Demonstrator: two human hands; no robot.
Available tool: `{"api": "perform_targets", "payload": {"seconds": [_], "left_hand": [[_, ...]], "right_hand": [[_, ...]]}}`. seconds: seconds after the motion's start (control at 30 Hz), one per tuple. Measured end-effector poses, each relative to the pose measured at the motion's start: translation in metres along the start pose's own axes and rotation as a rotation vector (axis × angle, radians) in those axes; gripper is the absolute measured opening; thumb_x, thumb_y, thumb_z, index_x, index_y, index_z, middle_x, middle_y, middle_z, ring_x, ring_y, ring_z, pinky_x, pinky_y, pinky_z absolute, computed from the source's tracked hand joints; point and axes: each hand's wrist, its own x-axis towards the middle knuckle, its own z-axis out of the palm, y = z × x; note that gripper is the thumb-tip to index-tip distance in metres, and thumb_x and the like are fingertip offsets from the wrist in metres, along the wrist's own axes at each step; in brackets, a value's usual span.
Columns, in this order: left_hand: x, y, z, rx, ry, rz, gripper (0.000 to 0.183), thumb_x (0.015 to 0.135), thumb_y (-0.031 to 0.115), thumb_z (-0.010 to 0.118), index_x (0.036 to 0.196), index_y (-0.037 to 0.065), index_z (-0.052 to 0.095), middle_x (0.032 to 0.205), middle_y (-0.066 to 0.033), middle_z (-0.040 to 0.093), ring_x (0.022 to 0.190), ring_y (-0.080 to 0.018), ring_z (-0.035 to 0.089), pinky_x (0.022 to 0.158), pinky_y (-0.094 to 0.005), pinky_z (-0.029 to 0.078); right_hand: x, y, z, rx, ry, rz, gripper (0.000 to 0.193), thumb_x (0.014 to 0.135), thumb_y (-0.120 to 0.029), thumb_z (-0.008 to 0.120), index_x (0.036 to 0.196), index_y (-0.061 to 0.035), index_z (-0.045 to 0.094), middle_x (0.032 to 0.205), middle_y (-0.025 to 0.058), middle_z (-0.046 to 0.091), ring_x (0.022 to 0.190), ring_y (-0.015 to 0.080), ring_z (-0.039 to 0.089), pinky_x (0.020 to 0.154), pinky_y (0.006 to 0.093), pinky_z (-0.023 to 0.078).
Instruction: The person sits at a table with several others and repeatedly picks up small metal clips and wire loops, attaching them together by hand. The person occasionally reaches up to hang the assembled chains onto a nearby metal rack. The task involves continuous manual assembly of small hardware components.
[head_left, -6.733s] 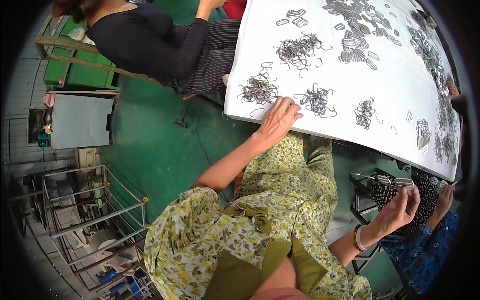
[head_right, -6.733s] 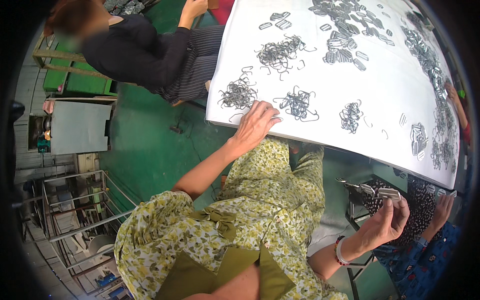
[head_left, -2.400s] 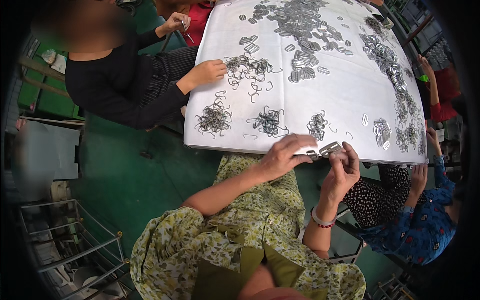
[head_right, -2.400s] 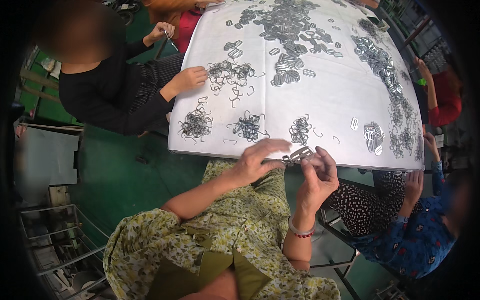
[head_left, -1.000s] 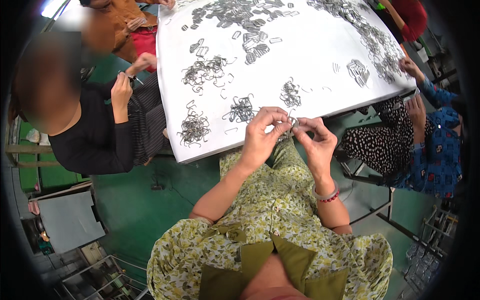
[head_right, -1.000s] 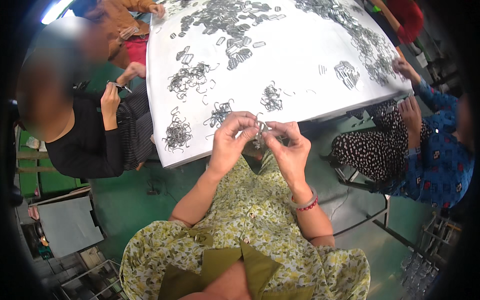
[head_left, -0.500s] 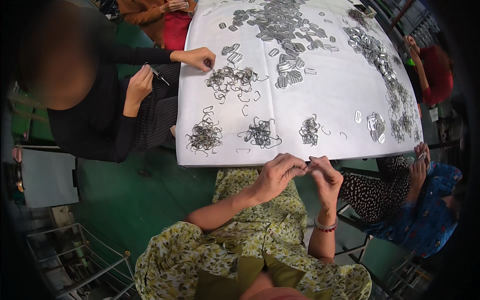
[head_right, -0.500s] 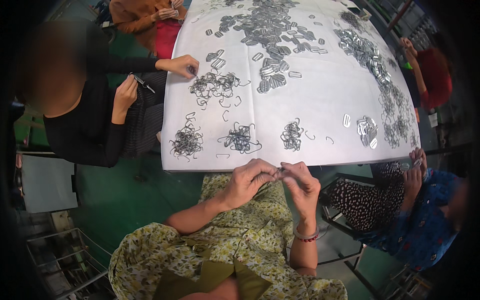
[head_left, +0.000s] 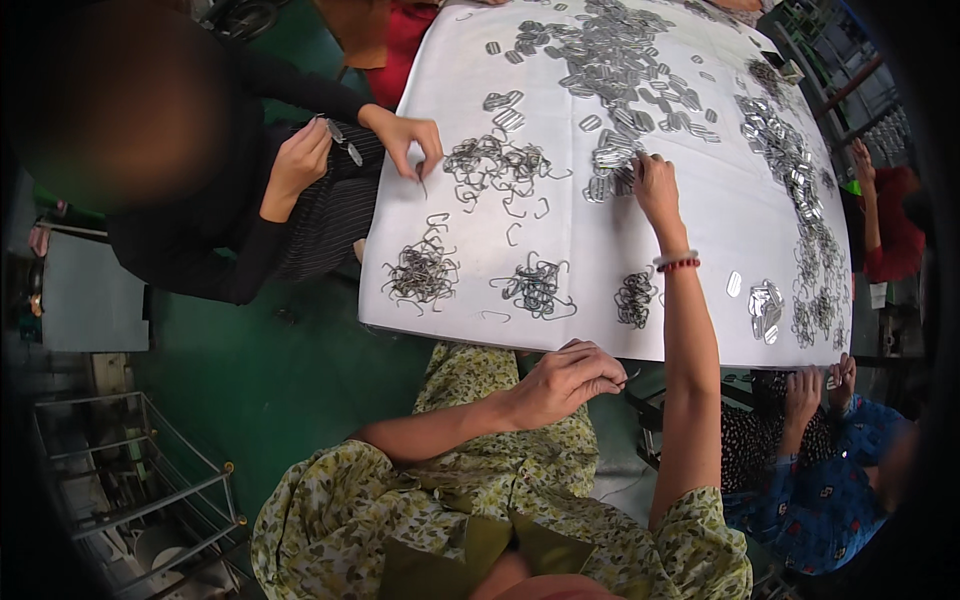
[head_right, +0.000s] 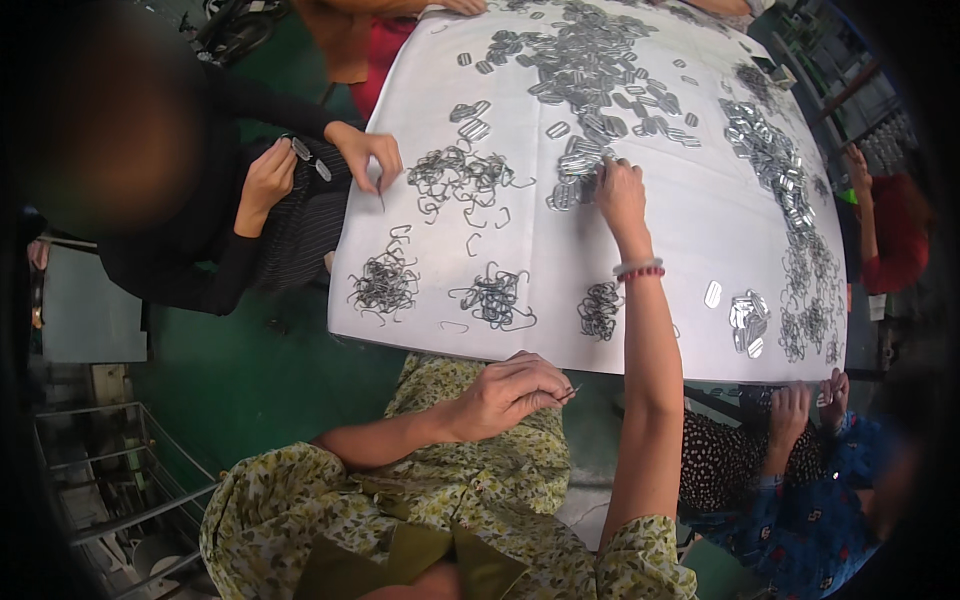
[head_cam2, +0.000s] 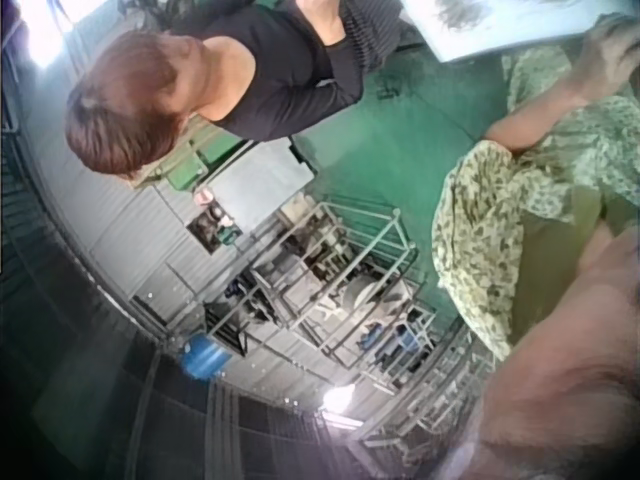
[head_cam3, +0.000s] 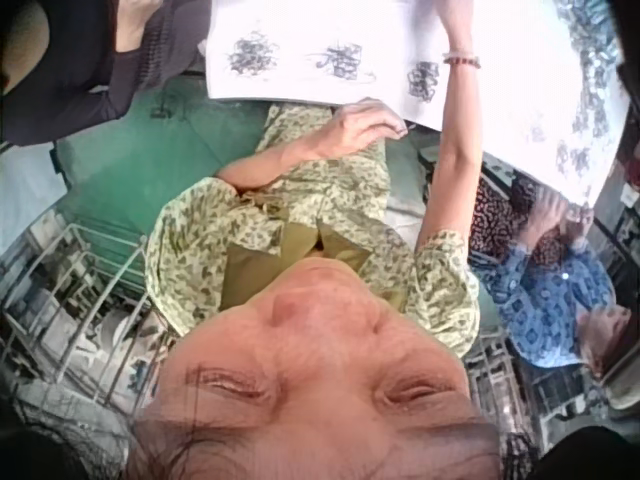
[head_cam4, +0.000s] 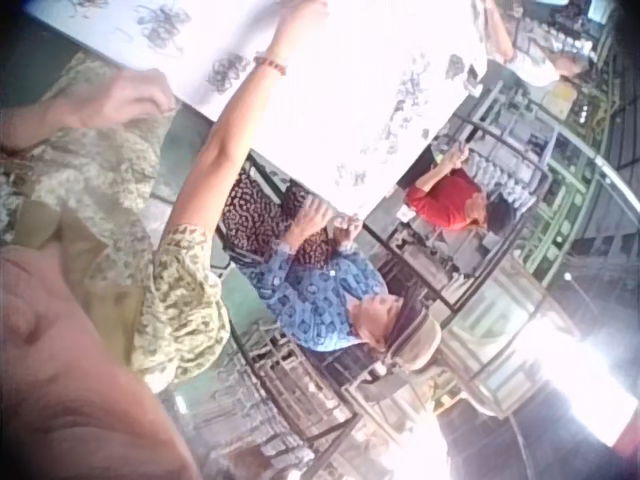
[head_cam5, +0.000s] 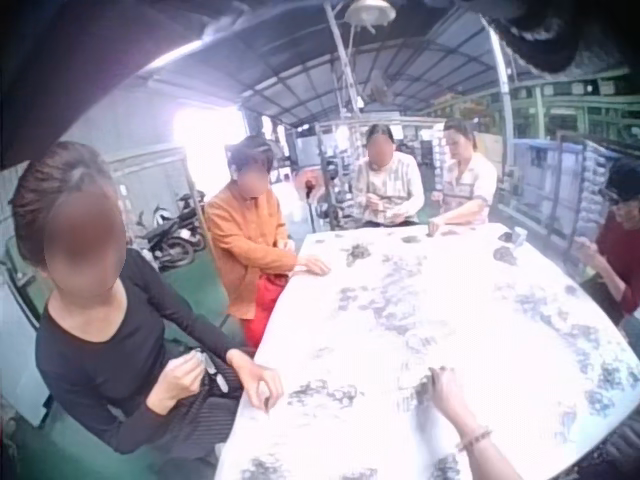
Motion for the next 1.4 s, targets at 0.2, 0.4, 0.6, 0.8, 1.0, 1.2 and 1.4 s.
{"api": "perform_targets", "payload": {"seconds": [0.2,0.4,0.6,0.8,1.0,1.2,1.4], "left_hand": [[0.008,0.004,0.000,-0.044,0.018,0.015,0.013,0.076,0.004,0.067,0.086,0.002,0.058,0.079,-0.0056,0.062,0.075,-0.0213,0.060,0.071,-0.0322,0.047],[0.012,0.014,-0.005,-0.050,0.140,0.033,0.011,0.077,0.006,0.068,0.085,0.005,0.060,0.080,-0.0031,0.064,0.076,-0.0187,0.061,0.074,-0.0308,0.046],[0.017,0.016,0.002,-0.009,0.105,0.051,0.014,0.078,0.001,0.065,0.090,0.002,0.059,0.087,-0.0056,0.064,0.085,-0.0195,0.061,0.074,-0.0314,0.049],[0.015,0.032,-0.006,0.104,0.106,0.113,0.013,0.076,0.002,0.067,0.088,0.003,0.060,0.097,-0.0078,0.060,0.094,-0.0233,0.057,0.078,-0.0327,0.047],[0.020,0.008,-0.085,0.367,0.093,-0.349,0.010,0.081,0.008,0.062,0.088,0.001,0.064,0.079,-0.0071,0.065,0.073,-0.0147,0.061,0.069,-0.0271,0.048],[0.044,-0.080,-0.144,0.649,0.240,-0.534,0.018,0.080,0.013,0.064,0.092,0.000,0.066,0.081,-0.0153,0.067,0.079,-0.0256,0.065,0.074,-0.0334,0.048],[0.038,-0.100,-0.120,1.083,0.468,-0.294,0.021,0.077,0.016,0.068,0.091,0.000,0.062,0.087,-0.0181,0.062,0.083,-0.0316,0.060,0.072,-0.0415,0.047]], "right_hand": [[-0.020,-0.014,-0.019,0.087,0.243,-0.052,0.026,0.082,-0.019,0.061,0.103,-0.0037,0.065,0.088,0.0121,0.063,0.080,0.0263,0.058,0.067,0.0364,0.048],[-0.184,-0.064,-0.137,1.325,-0.168,0.176,0.028,0.089,-0.016,0.056,0.103,0.0077,0.060,0.079,0.0115,0.064,0.071,0.0126,0.057,0.063,0.0251,0.044],[-0.239,-0.115,-0.154,1.168,0.185,0.376,0.038,0.070,0.008,0.072,0.105,0.0047,0.059,0.092,0.0075,0.063,0.082,0.0127,0.059,0.075,0.0249,0.048],[-0.242,-0.132,-0.144,1.017,0.365,0.319,0.037,0.073,0.007,0.070,0.108,0.0034,0.060,0.084,0.0055,0.062,0.078,0.0093,0.056,0.074,0.0224,0.044],[-0.250,-0.128,-0.142,0.957,0.330,0.321,0.034,0.071,0.010,0.068,0.104,0.0033,0.064,0.078,0.0039,0.059,0.073,0.0095,0.052,0.070,0.0212,0.040],[-0.259,-0.131,-0.140,1.050,0.279,0.415,0.030,0.073,0.010,0.066,0.102,0.0047,0.064,0.076,0.0039,0.058,0.072,0.0098,0.050,0.071,0.0225,0.040],[-0.259,-0.130,-0.141,0.962,0.259,0.386,0.027,0.074,0.009,0.067,0.101,0.0055,0.064,0.073,0.0040,0.058,0.072,0.0108,0.049,0.075,0.0241,0.041]]}}
